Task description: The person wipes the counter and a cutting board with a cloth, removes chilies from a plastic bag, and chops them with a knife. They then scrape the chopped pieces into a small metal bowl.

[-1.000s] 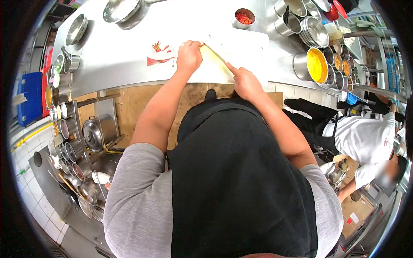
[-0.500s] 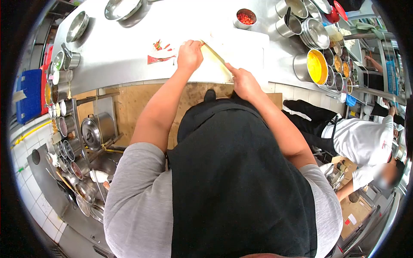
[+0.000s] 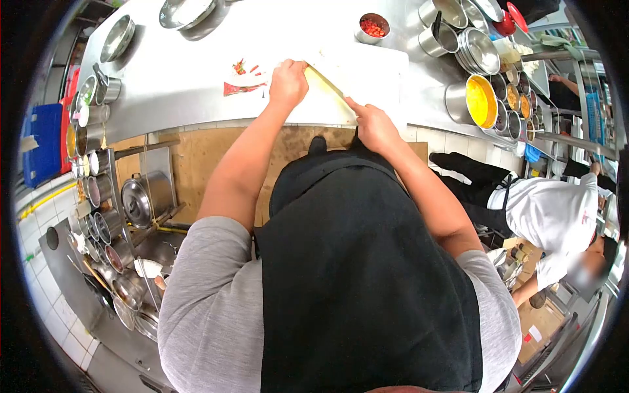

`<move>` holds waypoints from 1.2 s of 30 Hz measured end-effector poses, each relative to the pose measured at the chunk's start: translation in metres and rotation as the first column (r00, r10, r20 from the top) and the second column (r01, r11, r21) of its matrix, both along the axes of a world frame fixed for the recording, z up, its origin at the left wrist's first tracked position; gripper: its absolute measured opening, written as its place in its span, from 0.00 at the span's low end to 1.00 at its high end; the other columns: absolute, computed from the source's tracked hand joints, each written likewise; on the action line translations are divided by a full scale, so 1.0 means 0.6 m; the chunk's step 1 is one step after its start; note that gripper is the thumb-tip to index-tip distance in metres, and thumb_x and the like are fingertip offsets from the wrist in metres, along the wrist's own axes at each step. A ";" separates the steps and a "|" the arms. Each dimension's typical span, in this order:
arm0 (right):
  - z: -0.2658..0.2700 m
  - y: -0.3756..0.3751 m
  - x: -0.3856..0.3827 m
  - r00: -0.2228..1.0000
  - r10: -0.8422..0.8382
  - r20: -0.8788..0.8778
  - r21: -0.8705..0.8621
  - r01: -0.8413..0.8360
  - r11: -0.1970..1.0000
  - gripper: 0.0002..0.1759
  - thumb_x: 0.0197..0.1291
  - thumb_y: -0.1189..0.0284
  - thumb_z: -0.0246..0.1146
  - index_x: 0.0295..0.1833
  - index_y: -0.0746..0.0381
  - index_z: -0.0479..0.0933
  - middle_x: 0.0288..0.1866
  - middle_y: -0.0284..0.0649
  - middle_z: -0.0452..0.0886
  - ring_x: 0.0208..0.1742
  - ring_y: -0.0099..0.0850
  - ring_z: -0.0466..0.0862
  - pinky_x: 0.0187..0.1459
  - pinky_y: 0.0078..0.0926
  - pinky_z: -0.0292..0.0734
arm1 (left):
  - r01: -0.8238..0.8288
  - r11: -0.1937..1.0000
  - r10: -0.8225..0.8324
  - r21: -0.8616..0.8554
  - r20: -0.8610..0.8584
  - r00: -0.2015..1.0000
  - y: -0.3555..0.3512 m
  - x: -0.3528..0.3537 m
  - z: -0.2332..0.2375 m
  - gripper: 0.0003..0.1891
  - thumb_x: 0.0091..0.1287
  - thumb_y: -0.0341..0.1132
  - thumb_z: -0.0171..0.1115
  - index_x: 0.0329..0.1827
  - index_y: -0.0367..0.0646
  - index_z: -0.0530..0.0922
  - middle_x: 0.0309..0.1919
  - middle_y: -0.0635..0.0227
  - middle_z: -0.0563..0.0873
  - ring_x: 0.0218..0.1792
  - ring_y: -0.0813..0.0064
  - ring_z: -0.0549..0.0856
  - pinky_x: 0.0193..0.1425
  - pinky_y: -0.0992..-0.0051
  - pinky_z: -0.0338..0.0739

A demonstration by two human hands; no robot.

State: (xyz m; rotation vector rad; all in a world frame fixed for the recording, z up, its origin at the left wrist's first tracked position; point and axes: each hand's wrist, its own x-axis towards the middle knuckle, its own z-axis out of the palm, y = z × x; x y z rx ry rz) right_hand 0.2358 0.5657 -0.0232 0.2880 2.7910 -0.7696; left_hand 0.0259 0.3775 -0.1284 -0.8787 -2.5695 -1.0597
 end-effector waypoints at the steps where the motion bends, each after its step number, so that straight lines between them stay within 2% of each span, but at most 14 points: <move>1: -0.004 0.002 -0.003 0.998 0.007 -0.055 -0.035 -0.009 0.999 0.39 0.74 0.78 0.59 0.89 0.45 0.74 0.51 0.52 0.86 0.54 0.53 0.88 0.60 0.52 0.84 | 0.000 1.000 0.000 0.000 -0.008 1.000 -0.001 -0.002 0.004 0.08 0.72 0.27 0.65 0.47 0.43 0.92 0.40 0.55 0.89 0.46 0.45 0.87 0.54 0.50 0.83; 4: 0.028 0.004 0.006 1.000 0.013 0.022 0.022 -0.014 1.000 0.39 0.74 0.78 0.60 0.89 0.45 0.73 0.52 0.52 0.86 0.56 0.53 0.88 0.60 0.52 0.84 | 0.004 0.999 -0.002 0.041 -0.055 0.998 0.001 0.001 -0.003 0.06 0.71 0.24 0.66 0.42 0.41 0.90 0.37 0.52 0.88 0.43 0.44 0.88 0.52 0.48 0.83; 7: 0.074 -0.004 0.014 0.993 -0.001 0.120 0.051 -0.005 0.999 0.39 0.74 0.78 0.61 0.89 0.45 0.73 0.52 0.52 0.86 0.57 0.53 0.88 0.61 0.53 0.84 | 0.001 1.000 -0.001 0.005 -0.027 1.000 -0.004 -0.002 -0.014 0.08 0.73 0.26 0.65 0.47 0.44 0.92 0.39 0.54 0.88 0.46 0.45 0.87 0.55 0.50 0.83; 11: 0.041 0.000 0.014 0.993 -0.005 0.115 0.011 0.004 1.000 0.40 0.73 0.78 0.61 0.89 0.45 0.73 0.52 0.54 0.87 0.58 0.54 0.88 0.61 0.54 0.83 | 0.014 0.999 -0.012 0.043 -0.051 0.999 -0.005 -0.003 -0.013 0.07 0.72 0.25 0.64 0.44 0.41 0.90 0.38 0.52 0.88 0.45 0.44 0.87 0.53 0.48 0.83; 13: -0.010 0.001 0.007 0.997 0.037 -0.069 -0.059 -0.041 0.997 0.39 0.73 0.78 0.62 0.89 0.45 0.73 0.50 0.57 0.87 0.58 0.56 0.88 0.62 0.54 0.83 | 0.016 1.000 -0.015 0.024 -0.061 0.998 -0.001 -0.003 -0.017 0.07 0.71 0.24 0.63 0.44 0.40 0.90 0.38 0.51 0.87 0.44 0.43 0.87 0.53 0.48 0.83; 18: -0.037 0.000 0.008 0.990 -0.011 -0.141 -0.146 -0.009 0.989 0.38 0.73 0.78 0.63 0.88 0.48 0.74 0.50 0.60 0.88 0.56 0.58 0.88 0.63 0.54 0.83 | 0.087 0.991 -0.084 -0.106 0.036 0.996 -0.011 -0.016 0.012 0.09 0.70 0.24 0.61 0.43 0.40 0.90 0.40 0.44 0.89 0.44 0.40 0.89 0.55 0.48 0.85; 20: -0.037 -0.006 0.009 0.989 -0.031 -0.143 -0.166 0.007 0.986 0.38 0.73 0.79 0.63 0.88 0.48 0.74 0.50 0.60 0.88 0.55 0.59 0.88 0.63 0.55 0.83 | 0.044 0.991 -0.034 -0.128 0.079 0.996 -0.028 -0.009 0.084 0.09 0.71 0.26 0.62 0.45 0.38 0.90 0.41 0.43 0.91 0.48 0.41 0.90 0.56 0.49 0.85; 22: -0.027 -0.007 0.011 0.994 -0.075 -0.078 -0.206 0.058 0.977 0.39 0.73 0.83 0.64 0.88 0.52 0.74 0.59 0.63 0.89 0.61 0.60 0.88 0.66 0.51 0.83 | -0.182 0.978 0.181 0.102 0.019 0.983 -0.046 -0.021 0.107 0.10 0.74 0.27 0.61 0.47 0.35 0.90 0.41 0.43 0.91 0.49 0.41 0.91 0.58 0.50 0.85; 23: -0.029 -0.007 0.011 0.994 -0.078 -0.081 -0.209 0.060 0.976 0.39 0.73 0.83 0.64 0.88 0.52 0.74 0.59 0.63 0.89 0.61 0.60 0.88 0.66 0.51 0.83 | -0.256 0.960 0.257 0.116 0.009 0.966 -0.071 -0.053 0.106 0.08 0.76 0.27 0.64 0.48 0.38 0.91 0.43 0.48 0.93 0.47 0.44 0.93 0.56 0.52 0.87; 25: -0.037 -0.006 0.013 0.991 -0.064 -0.116 -0.199 0.040 0.979 0.38 0.74 0.83 0.64 0.88 0.52 0.74 0.60 0.63 0.89 0.61 0.60 0.89 0.66 0.51 0.83 | -0.414 0.910 0.365 0.038 0.401 0.840 -0.111 -0.087 0.169 0.12 0.74 0.29 0.62 0.51 0.38 0.92 0.46 0.46 0.94 0.50 0.44 0.93 0.61 0.51 0.86; 26: -0.038 -0.006 0.012 0.991 -0.060 -0.124 -0.198 0.034 0.980 0.38 0.74 0.83 0.64 0.88 0.52 0.74 0.60 0.63 0.89 0.61 0.60 0.89 0.66 0.51 0.83 | -0.417 0.908 0.368 0.043 0.395 0.842 -0.137 -0.114 0.158 0.12 0.74 0.29 0.62 0.51 0.38 0.92 0.46 0.46 0.94 0.50 0.44 0.93 0.61 0.51 0.86; 28: -0.037 -0.007 0.010 0.993 -0.062 -0.105 -0.180 0.042 0.983 0.38 0.74 0.83 0.64 0.88 0.53 0.73 0.60 0.63 0.89 0.61 0.60 0.89 0.66 0.50 0.83 | -0.342 0.869 0.448 -0.358 0.278 0.850 -0.180 -0.177 0.104 0.12 0.71 0.32 0.67 0.53 0.40 0.92 0.48 0.49 0.95 0.52 0.47 0.94 0.62 0.54 0.87; 31: -0.051 -0.004 0.013 0.989 -0.085 -0.121 -0.230 0.056 0.972 0.38 0.75 0.82 0.64 0.88 0.52 0.73 0.61 0.62 0.89 0.61 0.60 0.89 0.67 0.49 0.83 | -0.217 0.870 0.356 -0.444 0.260 0.897 -0.199 -0.202 0.081 0.13 0.69 0.42 0.75 0.47 0.42 0.93 0.47 0.49 0.96 0.53 0.47 0.94 0.62 0.53 0.87; 36: -0.064 -0.004 0.018 0.975 -0.099 -0.199 -0.252 0.046 0.967 0.36 0.75 0.80 0.62 0.86 0.52 0.75 0.53 0.60 0.88 0.57 0.58 0.88 0.64 0.53 0.83 | -0.143 0.849 0.338 -0.509 0.312 0.888 -0.183 -0.212 0.075 0.14 0.67 0.42 0.76 0.48 0.44 0.94 0.48 0.50 0.96 0.54 0.48 0.94 0.63 0.55 0.87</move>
